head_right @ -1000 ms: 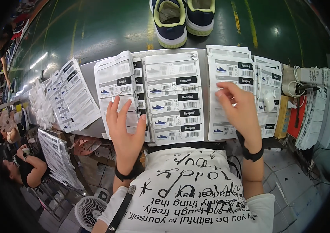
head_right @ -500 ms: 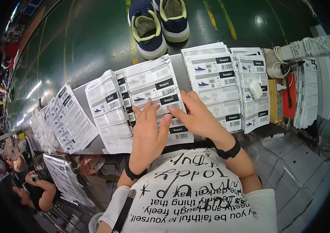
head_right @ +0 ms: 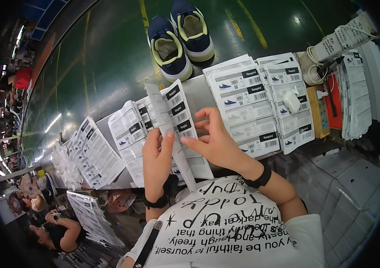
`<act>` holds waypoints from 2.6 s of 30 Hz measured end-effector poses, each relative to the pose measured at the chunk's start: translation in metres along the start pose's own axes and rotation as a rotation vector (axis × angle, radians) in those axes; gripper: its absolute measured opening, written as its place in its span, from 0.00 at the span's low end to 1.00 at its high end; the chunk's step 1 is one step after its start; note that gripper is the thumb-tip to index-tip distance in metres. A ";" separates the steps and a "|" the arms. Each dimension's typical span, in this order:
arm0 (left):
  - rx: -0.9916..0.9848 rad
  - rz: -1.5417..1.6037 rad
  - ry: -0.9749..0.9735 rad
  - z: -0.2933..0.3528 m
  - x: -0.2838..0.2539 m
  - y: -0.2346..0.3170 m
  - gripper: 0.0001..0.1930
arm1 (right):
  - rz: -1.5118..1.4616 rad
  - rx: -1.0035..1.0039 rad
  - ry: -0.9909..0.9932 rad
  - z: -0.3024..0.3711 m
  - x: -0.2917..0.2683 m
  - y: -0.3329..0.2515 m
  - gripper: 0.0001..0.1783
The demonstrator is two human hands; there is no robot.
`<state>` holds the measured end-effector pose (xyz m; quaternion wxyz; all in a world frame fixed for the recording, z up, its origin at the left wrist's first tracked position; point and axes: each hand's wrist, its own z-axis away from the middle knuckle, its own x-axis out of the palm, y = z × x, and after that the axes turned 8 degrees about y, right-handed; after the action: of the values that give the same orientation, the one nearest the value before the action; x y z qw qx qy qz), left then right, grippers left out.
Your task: Inspecting a pair of blue shoes and checking associated labels at a factory workstation.
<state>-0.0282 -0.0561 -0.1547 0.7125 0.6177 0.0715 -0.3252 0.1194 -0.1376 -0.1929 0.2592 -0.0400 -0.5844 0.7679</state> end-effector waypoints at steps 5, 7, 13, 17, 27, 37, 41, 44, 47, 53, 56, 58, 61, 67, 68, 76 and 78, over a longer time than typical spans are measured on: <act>0.167 -0.089 0.140 0.012 -0.001 0.004 0.07 | 0.433 -0.100 0.026 0.002 -0.010 -0.006 0.26; 0.327 -0.175 0.244 0.015 0.002 0.004 0.06 | 0.608 -0.352 0.110 0.011 -0.016 -0.016 0.23; 0.385 -0.455 0.257 0.006 0.010 0.019 0.13 | 0.500 -0.584 0.526 0.035 -0.063 -0.059 0.22; 0.468 -0.156 0.228 0.002 0.015 0.035 0.14 | 0.275 -0.686 0.596 0.051 -0.084 -0.071 0.23; 0.143 0.278 -0.340 0.018 0.035 0.030 0.08 | 1.092 -0.838 0.484 0.033 -0.030 -0.068 0.27; 0.620 0.301 -0.068 0.027 0.034 0.021 0.06 | 0.719 -0.944 0.294 0.025 0.005 -0.061 0.10; 0.655 0.258 -0.043 0.027 0.029 0.020 0.08 | 0.660 -0.875 0.243 0.025 -0.002 -0.068 0.11; 0.693 0.219 -0.008 0.026 0.028 0.022 0.09 | 0.628 -0.830 0.235 0.030 -0.001 -0.068 0.11; 0.729 0.222 0.032 0.025 0.031 0.026 0.08 | 0.591 -0.776 0.246 0.032 -0.001 -0.065 0.12; 0.745 0.221 0.082 0.026 0.032 0.030 0.06 | 0.485 -0.731 0.201 0.031 -0.001 -0.065 0.12; 0.752 0.206 0.108 0.025 0.033 0.030 0.07 | 0.472 -0.701 0.217 0.033 0.000 -0.063 0.11; 0.764 0.206 0.134 0.025 0.034 0.029 0.08 | 0.461 -0.695 0.238 0.033 -0.002 -0.059 0.10; 0.720 0.181 0.078 0.027 0.034 0.021 0.07 | 0.425 -0.622 0.305 0.034 -0.008 -0.049 0.08; -0.022 0.453 0.036 0.037 0.009 -0.024 0.10 | -0.337 -0.354 0.654 0.017 -0.072 -0.060 0.03; -0.054 0.389 -0.005 0.037 0.005 -0.029 0.11 | -0.336 -0.396 0.668 0.018 -0.085 -0.064 0.04; 0.324 -0.261 -0.096 0.038 -0.039 0.000 0.29 | 0.502 -0.947 0.612 0.050 -0.053 -0.051 0.06; 0.487 0.103 -0.352 0.029 -0.041 0.011 0.32 | 0.720 -1.025 0.211 0.051 -0.030 -0.053 0.12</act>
<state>-0.0625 -0.0675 -0.1188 0.5603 0.7074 -0.1644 -0.3983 0.1450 -0.1855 -0.1359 -0.0113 -0.4283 -0.7990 0.4218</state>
